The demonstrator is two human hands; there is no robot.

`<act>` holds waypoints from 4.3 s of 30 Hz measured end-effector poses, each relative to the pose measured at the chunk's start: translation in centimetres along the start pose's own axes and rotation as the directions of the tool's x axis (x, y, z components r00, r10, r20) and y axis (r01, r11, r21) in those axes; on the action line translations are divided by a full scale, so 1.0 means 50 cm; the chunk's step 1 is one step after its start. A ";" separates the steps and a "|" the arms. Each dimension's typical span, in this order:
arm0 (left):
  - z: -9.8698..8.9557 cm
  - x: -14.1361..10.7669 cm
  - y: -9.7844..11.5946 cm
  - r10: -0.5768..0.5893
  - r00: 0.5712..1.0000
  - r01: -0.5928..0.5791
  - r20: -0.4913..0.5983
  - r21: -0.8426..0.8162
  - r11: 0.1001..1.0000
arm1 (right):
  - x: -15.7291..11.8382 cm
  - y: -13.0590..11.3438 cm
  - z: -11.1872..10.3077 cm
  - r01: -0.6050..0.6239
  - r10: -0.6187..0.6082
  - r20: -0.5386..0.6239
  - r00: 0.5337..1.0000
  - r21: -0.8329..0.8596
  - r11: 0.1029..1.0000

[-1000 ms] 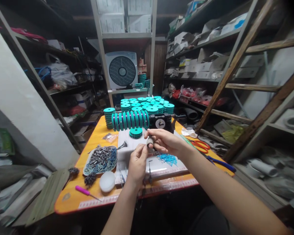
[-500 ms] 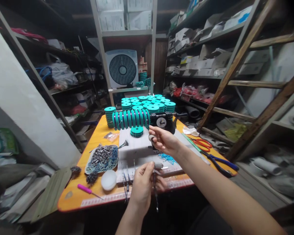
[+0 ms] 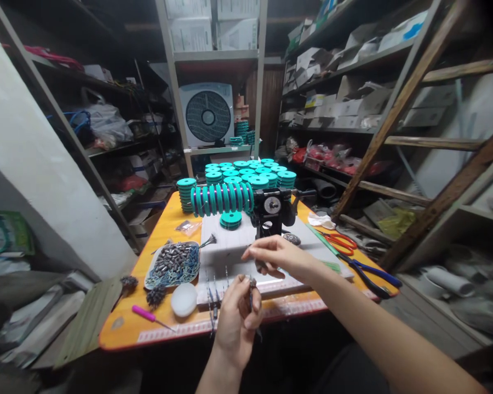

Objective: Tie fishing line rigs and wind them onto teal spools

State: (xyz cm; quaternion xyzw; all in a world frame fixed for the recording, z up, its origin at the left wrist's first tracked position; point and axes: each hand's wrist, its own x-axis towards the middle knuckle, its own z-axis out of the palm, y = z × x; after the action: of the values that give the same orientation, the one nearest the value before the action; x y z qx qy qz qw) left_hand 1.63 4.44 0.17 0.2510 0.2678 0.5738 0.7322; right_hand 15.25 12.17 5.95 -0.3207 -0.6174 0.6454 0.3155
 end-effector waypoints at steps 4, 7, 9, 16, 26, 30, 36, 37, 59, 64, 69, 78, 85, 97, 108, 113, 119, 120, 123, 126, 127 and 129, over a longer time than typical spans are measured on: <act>-0.003 0.006 -0.002 -0.004 1.000 0.004 -0.004 0.024 1.000 | -0.031 0.012 0.008 -0.026 0.032 0.034 0.999 -0.161 0.987; -0.004 0.012 -0.006 0.007 1.000 -0.007 -0.001 0.055 0.998 | -0.040 0.019 0.014 -0.043 0.047 0.015 0.999 -0.200 0.979; -0.006 0.017 -0.009 0.018 1.000 -0.018 0.000 0.072 0.997 | -0.041 0.026 0.018 -0.041 0.044 0.009 0.999 -0.203 0.978; -0.014 0.022 -0.013 0.055 0.998 -0.052 -0.017 0.136 0.989 | -0.042 0.049 0.021 -0.011 0.001 -0.035 0.999 -0.288 0.958; -0.016 -0.022 -0.011 0.407 0.906 -0.288 -0.120 0.530 0.798 | 0.017 0.048 -0.060 -0.060 -0.400 -0.482 0.780 -0.693 0.719; -0.016 -0.036 -0.018 0.522 0.852 -0.304 -0.052 0.762 0.573 | 0.047 0.063 -0.061 -0.111 -0.394 -0.491 0.777 -0.724 0.681; -0.017 -0.054 -0.026 0.603 0.793 -0.371 0.083 0.852 0.371 | 0.037 0.043 -0.049 0.003 -0.321 -0.390 0.863 -0.632 0.775; -0.014 -0.057 -0.023 0.625 0.772 -0.404 0.114 0.847 0.345 | 0.030 0.035 -0.046 0.023 -0.292 -0.365 0.884 -0.591 0.806; 0.004 -0.048 -0.041 0.004 0.994 -0.016 0.107 0.114 0.993 | -0.028 0.034 0.027 -0.159 0.123 0.138 0.983 0.297 0.942; 0.005 -0.075 -0.044 -0.041 0.994 0.044 0.104 -0.031 0.999 | -0.028 0.046 0.037 -0.158 0.128 0.105 0.986 0.369 0.916; -0.018 -0.096 -0.055 -0.198 0.974 0.199 0.105 0.005 0.980 | -0.030 0.051 0.036 -0.158 0.136 0.082 0.987 0.391 0.907; -0.061 -0.114 -0.106 -0.304 0.947 0.309 0.107 -0.037 0.950 | -0.029 0.063 0.023 -0.155 0.132 0.085 0.988 0.406 0.901; -0.068 -0.122 -0.117 -0.309 0.944 0.317 0.118 -0.062 0.946 | -0.030 0.065 0.023 -0.133 0.116 0.066 0.991 0.394 0.910; -0.033 -0.081 -0.024 -0.012 0.966 -0.076 0.258 0.328 0.942 | -0.041 0.015 0.004 -0.055 0.056 0.019 0.998 -0.041 0.998; 0.022 0.005 0.008 -0.053 0.980 -0.014 0.191 0.333 0.943 | -0.048 -0.034 -0.002 0.073 -0.085 0.016 0.996 -0.665 0.744; 0.027 0.013 0.010 -0.020 0.989 -0.021 0.144 0.277 0.961 | -0.040 -0.016 -0.013 -0.032 0.043 0.071 0.997 -0.158 0.987; 0.035 0.021 -0.006 0.074 0.996 -0.082 0.057 0.154 0.985 | -0.010 -0.006 -0.001 -0.193 0.153 0.120 0.981 0.505 0.841; 0.037 0.020 -0.010 0.087 0.995 -0.092 0.043 0.133 0.987 | -0.004 -0.006 0.006 -0.182 0.156 0.094 0.983 0.518 0.836; 0.042 0.013 -0.014 0.108 0.994 -0.108 0.005 0.084 0.991 | 0.005 -0.007 0.028 -0.155 0.169 0.029 0.985 0.571 0.806; 0.042 0.003 -0.010 0.085 0.996 -0.085 -0.008 0.065 0.994 | 0.007 -0.009 0.040 -0.149 0.188 -0.004 0.982 0.594 0.791; 0.040 0.000 -0.009 0.071 0.998 -0.070 -0.003 0.063 0.996 | 0.007 -0.009 0.042 -0.150 0.193 -0.009 0.981 0.598 0.788; 0.035 -0.006 -0.006 0.039 0.999 -0.040 0.012 0.065 0.997 | 0.006 -0.009 0.042 -0.151 0.202 -0.017 0.979 0.603 0.783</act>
State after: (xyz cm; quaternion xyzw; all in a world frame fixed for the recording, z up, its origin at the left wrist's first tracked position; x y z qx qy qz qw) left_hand 3.00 3.96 1.28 0.2831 0.2773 0.5777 0.7136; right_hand 13.39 11.17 6.45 -0.2867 -0.3362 0.8202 0.3634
